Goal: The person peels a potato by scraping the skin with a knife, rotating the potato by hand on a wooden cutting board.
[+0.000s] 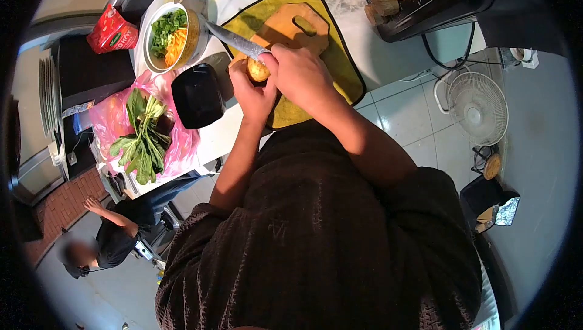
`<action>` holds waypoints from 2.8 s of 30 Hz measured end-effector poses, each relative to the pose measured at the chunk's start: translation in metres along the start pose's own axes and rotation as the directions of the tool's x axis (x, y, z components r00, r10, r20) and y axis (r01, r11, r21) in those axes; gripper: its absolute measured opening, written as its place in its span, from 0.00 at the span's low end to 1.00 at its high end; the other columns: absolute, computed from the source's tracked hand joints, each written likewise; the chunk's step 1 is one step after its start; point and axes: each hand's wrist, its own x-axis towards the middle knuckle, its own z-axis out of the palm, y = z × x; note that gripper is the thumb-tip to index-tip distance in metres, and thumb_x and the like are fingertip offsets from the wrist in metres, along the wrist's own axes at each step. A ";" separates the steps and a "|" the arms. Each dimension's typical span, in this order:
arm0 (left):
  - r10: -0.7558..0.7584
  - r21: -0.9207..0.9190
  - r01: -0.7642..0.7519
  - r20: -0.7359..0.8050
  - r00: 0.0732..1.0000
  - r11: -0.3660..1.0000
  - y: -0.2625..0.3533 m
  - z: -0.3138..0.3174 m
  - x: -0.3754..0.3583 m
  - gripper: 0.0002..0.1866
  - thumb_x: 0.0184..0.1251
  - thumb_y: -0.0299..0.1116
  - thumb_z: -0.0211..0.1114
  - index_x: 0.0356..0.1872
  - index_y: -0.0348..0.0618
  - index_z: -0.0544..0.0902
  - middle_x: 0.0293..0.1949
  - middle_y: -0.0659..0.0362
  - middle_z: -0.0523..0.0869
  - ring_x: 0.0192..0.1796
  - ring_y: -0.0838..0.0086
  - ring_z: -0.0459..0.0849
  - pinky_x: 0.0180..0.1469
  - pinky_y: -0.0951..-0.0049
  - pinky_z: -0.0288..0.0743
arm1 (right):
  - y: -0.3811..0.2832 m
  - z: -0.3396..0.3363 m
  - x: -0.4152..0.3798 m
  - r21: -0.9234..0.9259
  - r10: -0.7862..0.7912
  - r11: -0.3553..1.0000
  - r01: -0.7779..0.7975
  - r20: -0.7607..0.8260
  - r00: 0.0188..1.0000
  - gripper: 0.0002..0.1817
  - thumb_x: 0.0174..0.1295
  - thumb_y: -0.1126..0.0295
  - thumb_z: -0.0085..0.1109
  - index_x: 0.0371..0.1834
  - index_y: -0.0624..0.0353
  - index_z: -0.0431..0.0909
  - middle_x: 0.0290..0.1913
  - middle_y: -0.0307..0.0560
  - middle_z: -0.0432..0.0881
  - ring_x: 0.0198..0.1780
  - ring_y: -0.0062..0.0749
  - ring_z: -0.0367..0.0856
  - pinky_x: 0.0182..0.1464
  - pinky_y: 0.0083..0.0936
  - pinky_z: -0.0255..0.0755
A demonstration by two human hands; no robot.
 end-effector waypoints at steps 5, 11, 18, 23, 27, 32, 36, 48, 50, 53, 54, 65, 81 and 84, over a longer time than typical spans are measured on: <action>0.043 0.062 -0.043 0.003 0.999 0.997 0.003 -0.001 0.002 0.29 0.51 0.36 0.79 0.49 0.33 0.74 0.45 0.42 0.76 0.46 0.44 0.80 0.48 0.55 0.76 | 0.002 -0.003 0.006 -0.058 0.013 0.998 -0.017 -0.058 0.998 0.19 0.72 0.53 0.52 0.34 0.59 0.78 0.30 0.60 0.83 0.36 0.63 0.82 0.39 0.55 0.74; 0.062 0.096 -0.061 -0.007 0.998 0.994 0.003 0.000 0.003 0.29 0.50 0.39 0.79 0.48 0.31 0.76 0.42 0.43 0.76 0.42 0.45 0.80 0.43 0.54 0.78 | 0.006 0.004 0.001 -0.080 0.002 0.997 -0.009 -0.089 0.996 0.19 0.72 0.54 0.53 0.33 0.59 0.78 0.28 0.61 0.82 0.35 0.63 0.82 0.38 0.55 0.74; -0.061 0.110 0.060 0.007 0.998 0.992 0.006 0.000 0.007 0.27 0.49 0.38 0.80 0.45 0.37 0.75 0.43 0.45 0.77 0.43 0.45 0.81 0.42 0.54 0.78 | 0.000 0.004 -0.002 -0.019 -0.018 1.000 0.016 -0.106 0.994 0.19 0.72 0.54 0.53 0.33 0.59 0.77 0.28 0.62 0.83 0.34 0.64 0.82 0.38 0.55 0.74; -0.035 0.157 0.038 -0.019 0.999 0.987 0.006 0.005 0.009 0.26 0.49 0.39 0.80 0.42 0.38 0.75 0.42 0.46 0.77 0.41 0.45 0.81 0.40 0.54 0.78 | 0.005 0.012 0.005 -0.042 -0.010 0.999 0.004 -0.139 0.990 0.19 0.72 0.53 0.52 0.33 0.59 0.77 0.28 0.61 0.83 0.34 0.64 0.82 0.39 0.55 0.74; -0.043 0.141 0.046 -0.024 0.999 0.989 0.002 0.006 0.009 0.30 0.49 0.43 0.79 0.47 0.34 0.78 0.40 0.45 0.76 0.41 0.46 0.81 0.40 0.53 0.78 | 0.010 0.010 0.015 -0.084 -0.017 0.996 0.002 -0.174 0.985 0.19 0.72 0.53 0.52 0.34 0.59 0.77 0.29 0.61 0.83 0.35 0.64 0.82 0.40 0.54 0.74; -0.085 0.098 0.084 0.005 0.996 0.992 0.000 0.003 0.002 0.29 0.51 0.44 0.79 0.47 0.34 0.77 0.41 0.45 0.76 0.42 0.45 0.81 0.41 0.53 0.78 | 0.004 0.010 0.006 -0.015 -0.022 1.000 0.020 -0.165 0.986 0.19 0.72 0.53 0.53 0.34 0.59 0.78 0.29 0.61 0.83 0.35 0.63 0.82 0.40 0.54 0.73; -0.103 0.071 0.105 -0.024 0.994 0.992 0.003 0.003 0.011 0.27 0.51 0.42 0.81 0.40 0.36 0.73 0.40 0.47 0.76 0.42 0.50 0.80 0.43 0.58 0.76 | 0.009 0.007 0.018 -0.059 -0.045 0.998 0.037 -0.153 0.987 0.20 0.71 0.53 0.54 0.33 0.60 0.78 0.28 0.61 0.82 0.34 0.63 0.82 0.39 0.53 0.73; -0.168 -0.014 0.168 0.009 0.986 0.986 -0.001 0.003 0.010 0.29 0.51 0.44 0.80 0.45 0.36 0.75 0.42 0.45 0.78 0.42 0.46 0.81 0.44 0.54 0.77 | 0.000 0.004 0.014 -0.066 -0.110 0.993 0.102 -0.144 0.983 0.20 0.72 0.54 0.53 0.31 0.60 0.77 0.27 0.61 0.82 0.33 0.64 0.81 0.39 0.54 0.73; -0.157 -0.018 0.157 -0.001 0.988 0.987 -0.002 0.002 0.009 0.28 0.52 0.43 0.80 0.45 0.36 0.76 0.41 0.45 0.79 0.42 0.46 0.82 0.44 0.55 0.78 | -0.001 0.004 0.012 -0.053 -0.103 0.994 0.097 -0.133 0.986 0.20 0.72 0.54 0.53 0.32 0.60 0.77 0.27 0.61 0.82 0.34 0.64 0.81 0.39 0.54 0.73; -0.191 -0.019 0.191 0.007 0.982 0.981 0.004 -0.002 0.013 0.28 0.51 0.42 0.80 0.46 0.35 0.78 0.40 0.45 0.80 0.42 0.47 0.83 0.45 0.56 0.78 | 0.017 0.008 0.024 -0.115 -0.090 0.991 0.074 -0.138 0.986 0.19 0.72 0.55 0.53 0.31 0.60 0.77 0.28 0.61 0.82 0.35 0.64 0.81 0.41 0.55 0.72; -0.188 -0.018 0.188 0.010 0.982 0.982 0.005 -0.005 0.015 0.28 0.51 0.42 0.80 0.46 0.35 0.78 0.40 0.45 0.80 0.42 0.47 0.83 0.45 0.56 0.78 | 0.014 0.007 0.021 -0.112 -0.088 0.991 0.072 -0.141 0.986 0.19 0.72 0.55 0.53 0.31 0.60 0.77 0.28 0.61 0.82 0.35 0.64 0.81 0.41 0.55 0.72; -0.160 -0.119 0.204 0.302 0.940 0.972 0.004 -0.031 0.031 0.31 0.60 0.40 0.74 0.63 0.37 0.76 0.53 0.43 0.80 0.53 0.49 0.80 0.55 0.59 0.77 | 0.011 -0.012 0.015 0.033 0.034 0.999 -0.030 -0.149 0.988 0.22 0.74 0.53 0.51 0.32 0.63 0.76 0.32 0.62 0.82 0.37 0.67 0.79 0.43 0.55 0.70; -0.082 -0.026 0.096 0.338 0.938 0.995 0.006 -0.030 0.031 0.39 0.58 0.40 0.76 0.69 0.37 0.69 0.53 0.43 0.81 0.57 0.49 0.80 0.60 0.59 0.74 | 0.023 0.004 0.012 0.065 0.014 0.998 -0.003 -0.176 0.984 0.22 0.73 0.53 0.53 0.34 0.64 0.75 0.27 0.64 0.79 0.32 0.65 0.77 0.34 0.47 0.69; -0.212 -0.168 0.255 0.239 0.948 0.952 0.009 -0.023 0.025 0.40 0.52 0.34 0.80 0.66 0.37 0.71 0.52 0.43 0.83 0.54 0.50 0.82 0.59 0.59 0.75 | 0.017 -0.005 0.009 0.081 0.086 0.994 -0.075 -0.143 0.986 0.22 0.73 0.52 0.52 0.32 0.62 0.77 0.30 0.62 0.82 0.36 0.66 0.80 0.40 0.53 0.72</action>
